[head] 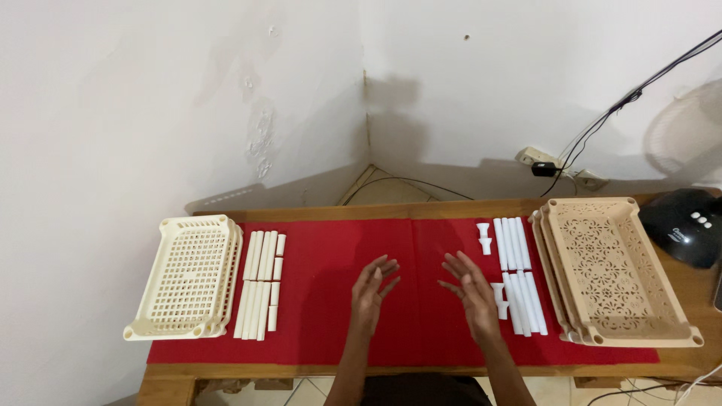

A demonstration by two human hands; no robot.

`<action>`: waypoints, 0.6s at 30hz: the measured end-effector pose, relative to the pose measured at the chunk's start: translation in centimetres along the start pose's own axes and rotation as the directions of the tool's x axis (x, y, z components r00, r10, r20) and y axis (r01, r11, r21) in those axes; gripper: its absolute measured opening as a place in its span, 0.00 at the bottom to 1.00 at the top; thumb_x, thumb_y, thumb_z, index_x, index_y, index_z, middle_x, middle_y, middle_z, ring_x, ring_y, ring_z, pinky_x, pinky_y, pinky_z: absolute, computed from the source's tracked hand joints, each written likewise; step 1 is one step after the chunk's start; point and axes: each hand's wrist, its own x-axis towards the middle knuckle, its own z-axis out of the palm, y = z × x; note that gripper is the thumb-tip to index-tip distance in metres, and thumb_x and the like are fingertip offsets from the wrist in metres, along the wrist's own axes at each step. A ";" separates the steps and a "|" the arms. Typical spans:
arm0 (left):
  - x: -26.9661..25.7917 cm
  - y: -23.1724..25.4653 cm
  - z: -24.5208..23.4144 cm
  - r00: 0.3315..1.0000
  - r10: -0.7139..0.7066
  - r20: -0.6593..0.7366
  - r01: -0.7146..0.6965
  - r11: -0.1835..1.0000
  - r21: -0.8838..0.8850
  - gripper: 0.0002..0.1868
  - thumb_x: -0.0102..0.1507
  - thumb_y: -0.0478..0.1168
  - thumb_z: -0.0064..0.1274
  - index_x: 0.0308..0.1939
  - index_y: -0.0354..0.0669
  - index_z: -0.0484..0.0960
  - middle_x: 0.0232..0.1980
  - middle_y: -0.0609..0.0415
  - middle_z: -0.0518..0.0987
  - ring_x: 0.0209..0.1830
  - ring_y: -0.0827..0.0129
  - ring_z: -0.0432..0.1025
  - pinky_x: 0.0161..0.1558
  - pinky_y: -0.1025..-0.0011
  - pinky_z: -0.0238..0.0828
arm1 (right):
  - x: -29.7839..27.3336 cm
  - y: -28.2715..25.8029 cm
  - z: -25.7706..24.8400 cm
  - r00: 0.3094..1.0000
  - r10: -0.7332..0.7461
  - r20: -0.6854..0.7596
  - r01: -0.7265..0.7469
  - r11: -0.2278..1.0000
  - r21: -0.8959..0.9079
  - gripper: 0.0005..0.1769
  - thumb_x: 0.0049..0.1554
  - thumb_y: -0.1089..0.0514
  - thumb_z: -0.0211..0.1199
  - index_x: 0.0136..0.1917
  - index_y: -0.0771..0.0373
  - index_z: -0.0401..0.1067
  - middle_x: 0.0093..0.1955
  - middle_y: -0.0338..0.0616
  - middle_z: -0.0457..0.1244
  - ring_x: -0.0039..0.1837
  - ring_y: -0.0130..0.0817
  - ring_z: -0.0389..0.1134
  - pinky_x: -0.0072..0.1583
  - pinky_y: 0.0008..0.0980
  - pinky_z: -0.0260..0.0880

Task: The person assembles a plastic storage rack by inserting white plastic rods into beige perforated trays and attaching white connectors. They repeatedly insert and remove rods, then stack the trays and organize the remaining components on the table.

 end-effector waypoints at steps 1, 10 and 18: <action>-0.1 0.0 0.0 1.000 -0.002 0.007 0.003 0.997 -0.077 0.25 0.70 0.49 0.43 0.67 0.40 0.73 0.64 0.44 0.78 0.68 0.55 0.72 0.69 0.51 0.71 | 0.0 0.0 0.0 1.000 0.015 -0.003 -0.015 0.996 0.090 0.39 0.62 0.40 0.47 0.80 0.60 0.52 0.79 0.54 0.56 0.78 0.50 0.58 0.72 0.56 0.62; -1.1 0.3 0.6 0.999 -0.047 -0.002 0.038 0.825 -0.565 0.31 0.70 0.53 0.38 0.72 0.37 0.65 0.68 0.40 0.72 0.72 0.52 0.65 0.74 0.51 0.61 | -0.6 -1.6 -0.5 0.973 0.227 -0.031 -0.133 0.669 0.731 0.43 0.63 0.39 0.45 0.82 0.66 0.46 0.83 0.58 0.48 0.82 0.50 0.50 0.77 0.47 0.52; -1.3 0.9 0.2 0.993 -0.090 -0.081 0.016 0.763 -0.646 0.33 0.70 0.54 0.38 0.72 0.35 0.64 0.68 0.39 0.71 0.72 0.51 0.65 0.74 0.52 0.59 | -1.2 -0.8 -1.4 0.956 0.294 0.017 -0.091 0.237 0.967 0.40 0.65 0.45 0.52 0.83 0.63 0.46 0.84 0.57 0.48 0.81 0.49 0.52 0.74 0.43 0.60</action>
